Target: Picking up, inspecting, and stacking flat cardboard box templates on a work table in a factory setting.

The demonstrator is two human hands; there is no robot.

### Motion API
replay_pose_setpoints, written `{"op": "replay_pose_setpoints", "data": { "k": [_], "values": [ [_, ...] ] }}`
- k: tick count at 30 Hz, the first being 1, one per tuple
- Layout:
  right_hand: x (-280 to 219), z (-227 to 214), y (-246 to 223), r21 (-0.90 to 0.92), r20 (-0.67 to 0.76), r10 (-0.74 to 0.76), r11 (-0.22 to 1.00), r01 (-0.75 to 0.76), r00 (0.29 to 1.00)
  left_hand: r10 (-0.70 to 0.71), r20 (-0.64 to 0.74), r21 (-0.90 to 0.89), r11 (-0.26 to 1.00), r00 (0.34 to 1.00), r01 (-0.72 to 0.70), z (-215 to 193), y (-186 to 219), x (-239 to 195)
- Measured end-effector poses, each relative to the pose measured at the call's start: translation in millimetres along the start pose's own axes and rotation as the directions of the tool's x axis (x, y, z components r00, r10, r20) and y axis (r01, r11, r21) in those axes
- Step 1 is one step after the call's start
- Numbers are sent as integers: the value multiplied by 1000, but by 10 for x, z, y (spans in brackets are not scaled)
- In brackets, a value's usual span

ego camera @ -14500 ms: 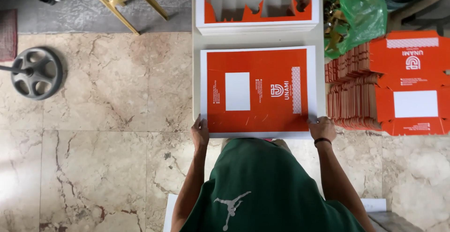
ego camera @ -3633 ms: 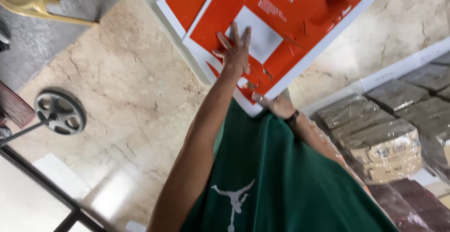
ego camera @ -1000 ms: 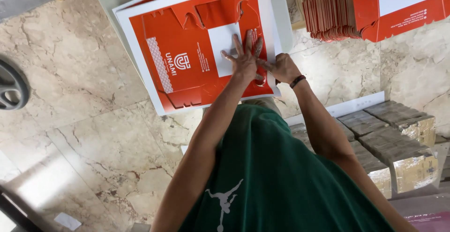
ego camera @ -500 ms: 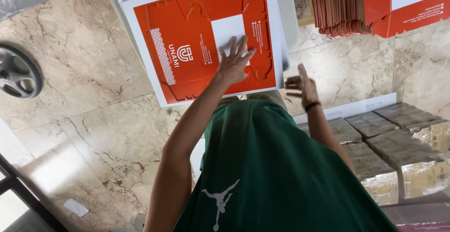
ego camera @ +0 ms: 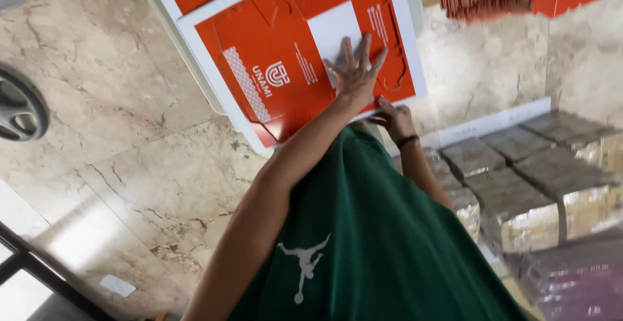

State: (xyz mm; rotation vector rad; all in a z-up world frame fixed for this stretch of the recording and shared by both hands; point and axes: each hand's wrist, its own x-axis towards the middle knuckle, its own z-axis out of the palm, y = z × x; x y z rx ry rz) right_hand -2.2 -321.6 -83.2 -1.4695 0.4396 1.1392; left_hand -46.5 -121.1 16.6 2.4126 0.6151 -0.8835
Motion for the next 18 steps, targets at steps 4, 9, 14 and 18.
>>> {"op": "replay_pose_setpoints", "data": {
  "k": [4, 9, 14, 18],
  "values": [
    [-102, 447, -235, 53, -60, 70, 996, -66, 996, -85, 25, 111, 990, 996, 82, -212, 16, 32],
    [-524, 757, -515, -285, -258, -172, 954, 95, 951, -131, 34, 59, 990, 991, 129, -144, 62, 94],
    [-816, 863, -871, -248, -182, 48, 964, -93, 982, -36, 126, 67, 997, 991, 28, -336, -57, -44],
    [-661, 939, -933, -43, -312, 79, 994, -97, 947, -20, 163, 43, 999, 986, 13, -352, -257, 50]
  ]
}}
